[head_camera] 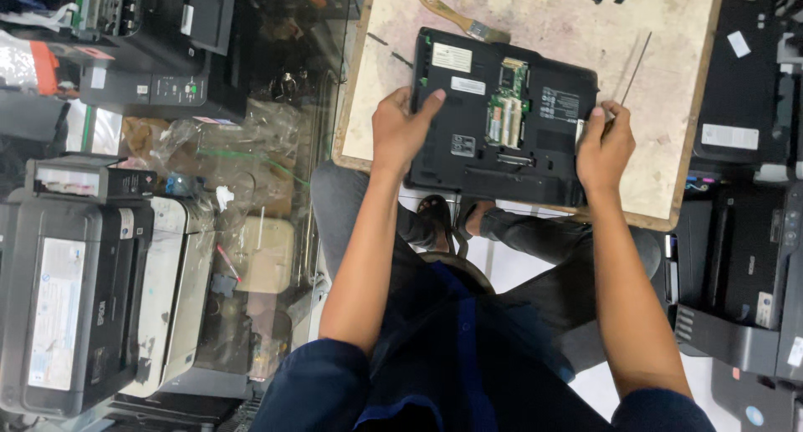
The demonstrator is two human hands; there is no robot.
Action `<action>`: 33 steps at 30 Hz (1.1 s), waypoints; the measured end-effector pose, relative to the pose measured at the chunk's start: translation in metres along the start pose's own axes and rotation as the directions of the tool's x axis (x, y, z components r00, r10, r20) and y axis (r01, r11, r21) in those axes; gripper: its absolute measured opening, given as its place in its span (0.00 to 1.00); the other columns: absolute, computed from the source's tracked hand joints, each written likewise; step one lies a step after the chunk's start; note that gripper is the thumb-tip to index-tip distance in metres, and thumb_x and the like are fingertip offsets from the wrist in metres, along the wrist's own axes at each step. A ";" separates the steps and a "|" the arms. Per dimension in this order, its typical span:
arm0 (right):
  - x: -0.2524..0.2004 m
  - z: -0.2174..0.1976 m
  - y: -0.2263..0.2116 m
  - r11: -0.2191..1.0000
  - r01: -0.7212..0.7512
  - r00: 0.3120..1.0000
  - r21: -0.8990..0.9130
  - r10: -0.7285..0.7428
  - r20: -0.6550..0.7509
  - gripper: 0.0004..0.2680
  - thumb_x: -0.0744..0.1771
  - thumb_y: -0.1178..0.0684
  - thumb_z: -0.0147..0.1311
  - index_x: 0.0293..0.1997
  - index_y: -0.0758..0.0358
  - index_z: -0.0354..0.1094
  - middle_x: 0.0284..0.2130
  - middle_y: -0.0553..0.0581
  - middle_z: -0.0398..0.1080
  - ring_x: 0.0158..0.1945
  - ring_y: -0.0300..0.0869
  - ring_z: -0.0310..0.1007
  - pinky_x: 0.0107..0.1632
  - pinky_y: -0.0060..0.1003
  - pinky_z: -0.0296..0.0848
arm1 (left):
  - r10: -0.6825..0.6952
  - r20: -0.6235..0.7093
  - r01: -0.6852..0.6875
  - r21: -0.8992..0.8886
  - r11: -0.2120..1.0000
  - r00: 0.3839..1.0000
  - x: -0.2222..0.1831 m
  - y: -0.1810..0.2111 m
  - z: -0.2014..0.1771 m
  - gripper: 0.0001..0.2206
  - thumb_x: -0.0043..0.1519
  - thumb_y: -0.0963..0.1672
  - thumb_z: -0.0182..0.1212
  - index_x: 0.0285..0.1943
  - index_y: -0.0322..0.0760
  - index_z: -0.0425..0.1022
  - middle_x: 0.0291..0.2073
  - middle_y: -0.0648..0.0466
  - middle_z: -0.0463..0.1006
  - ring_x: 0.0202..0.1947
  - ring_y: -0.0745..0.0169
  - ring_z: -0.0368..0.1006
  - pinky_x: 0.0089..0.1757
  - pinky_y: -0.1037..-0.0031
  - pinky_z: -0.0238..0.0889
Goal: The person removes the back cover of a laptop, detaches the motherboard, and then reassembles the device. They use a screwdriver to remove and tighten screws on the laptop's casing and internal components.
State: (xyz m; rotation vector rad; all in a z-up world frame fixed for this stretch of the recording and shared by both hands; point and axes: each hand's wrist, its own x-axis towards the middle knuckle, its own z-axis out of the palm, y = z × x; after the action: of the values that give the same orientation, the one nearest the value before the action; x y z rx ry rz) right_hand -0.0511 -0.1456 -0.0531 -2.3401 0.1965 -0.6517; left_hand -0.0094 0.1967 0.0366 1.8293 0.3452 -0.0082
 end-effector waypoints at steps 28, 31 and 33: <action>-0.021 -0.008 0.077 0.546 -0.471 0.879 0.693 0.354 0.319 0.17 0.74 0.32 0.40 0.47 0.50 0.73 0.41 0.45 0.75 0.45 0.32 0.73 0.54 0.30 0.75 | 0.494 0.344 -0.391 -0.329 0.860 0.798 -0.233 0.136 0.009 0.36 0.69 0.40 0.50 0.84 0.23 0.35 0.84 0.33 0.44 0.87 0.37 0.41 0.80 0.56 0.39; -0.023 -0.014 0.068 0.748 -0.267 0.963 0.608 0.196 0.183 0.21 0.75 0.34 0.36 0.57 0.59 0.72 0.52 0.52 0.74 0.57 0.36 0.69 0.64 0.34 0.71 | 0.515 0.332 -0.429 -0.299 0.852 0.790 -0.219 0.107 0.005 0.35 0.71 0.48 0.49 0.84 0.26 0.40 0.82 0.34 0.54 0.84 0.39 0.51 0.79 0.54 0.44; -0.025 -0.017 0.065 0.843 -0.211 0.975 0.496 0.144 0.170 0.16 0.77 0.36 0.35 0.46 0.55 0.65 0.43 0.50 0.68 0.49 0.36 0.64 0.54 0.40 0.65 | 0.359 0.304 -0.347 -0.096 0.933 0.882 -0.192 0.065 -0.012 0.38 0.66 0.49 0.57 0.83 0.27 0.46 0.80 0.34 0.56 0.82 0.39 0.52 0.76 0.56 0.45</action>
State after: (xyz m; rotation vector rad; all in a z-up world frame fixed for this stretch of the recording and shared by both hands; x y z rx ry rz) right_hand -0.0792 -0.1964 -0.0956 -1.8118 0.1571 -0.3979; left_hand -0.1799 0.1480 0.1359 1.7931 -0.2181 -0.0420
